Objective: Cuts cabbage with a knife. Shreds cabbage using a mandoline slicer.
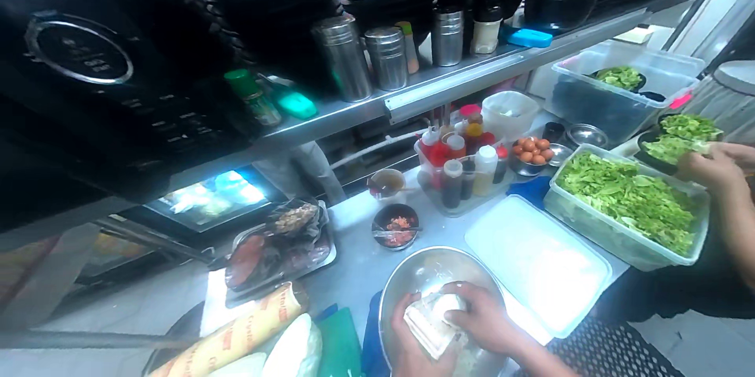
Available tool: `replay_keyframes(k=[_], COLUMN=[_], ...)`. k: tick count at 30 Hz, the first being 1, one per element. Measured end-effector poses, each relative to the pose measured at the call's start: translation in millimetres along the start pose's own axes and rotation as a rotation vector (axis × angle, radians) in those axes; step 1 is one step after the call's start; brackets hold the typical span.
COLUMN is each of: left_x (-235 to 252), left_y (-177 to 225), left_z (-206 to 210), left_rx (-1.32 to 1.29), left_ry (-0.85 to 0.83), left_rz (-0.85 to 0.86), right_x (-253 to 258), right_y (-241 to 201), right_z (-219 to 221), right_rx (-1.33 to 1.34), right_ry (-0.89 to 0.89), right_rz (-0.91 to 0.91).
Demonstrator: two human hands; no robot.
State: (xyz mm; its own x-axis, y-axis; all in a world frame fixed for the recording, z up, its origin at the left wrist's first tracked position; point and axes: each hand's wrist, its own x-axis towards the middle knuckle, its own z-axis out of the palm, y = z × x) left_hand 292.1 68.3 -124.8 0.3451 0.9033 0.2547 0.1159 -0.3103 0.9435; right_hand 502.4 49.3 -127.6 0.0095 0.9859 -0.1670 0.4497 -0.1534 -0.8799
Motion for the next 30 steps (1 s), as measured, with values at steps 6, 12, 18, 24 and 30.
replay_keyframes(k=[6, 12, 18, 24, 30], left_x=[0.8, 5.1, 8.2, 18.3, 32.7], left_y=[1.1, -3.7, -2.2, -0.3, 2.5], left_z=[-4.5, -12.3, -14.2, -19.9, -21.0], left_rx=[0.07, 0.123, 0.137, 0.165, 0.234], left_ry=[-0.034, -0.054, -0.082, -0.145, -0.189], left_rz=[-0.041, -0.064, -0.076, -0.128, -0.149], right_x=[15.4, 4.7, 19.6, 27.4, 11.3], right_y=[67.2, 13.1, 44.5, 64.8, 9.4], right_z=[14.4, 10.4, 13.5, 18.0, 11.5], right_rx=[-0.137, -0.021, -0.093, -0.096, 0.053], right_ry=[0.039, 0.034, 0.047, 0.074, 0.098], right_rz=[0.102, 0.038, 0.128, 0.104, 0.041])
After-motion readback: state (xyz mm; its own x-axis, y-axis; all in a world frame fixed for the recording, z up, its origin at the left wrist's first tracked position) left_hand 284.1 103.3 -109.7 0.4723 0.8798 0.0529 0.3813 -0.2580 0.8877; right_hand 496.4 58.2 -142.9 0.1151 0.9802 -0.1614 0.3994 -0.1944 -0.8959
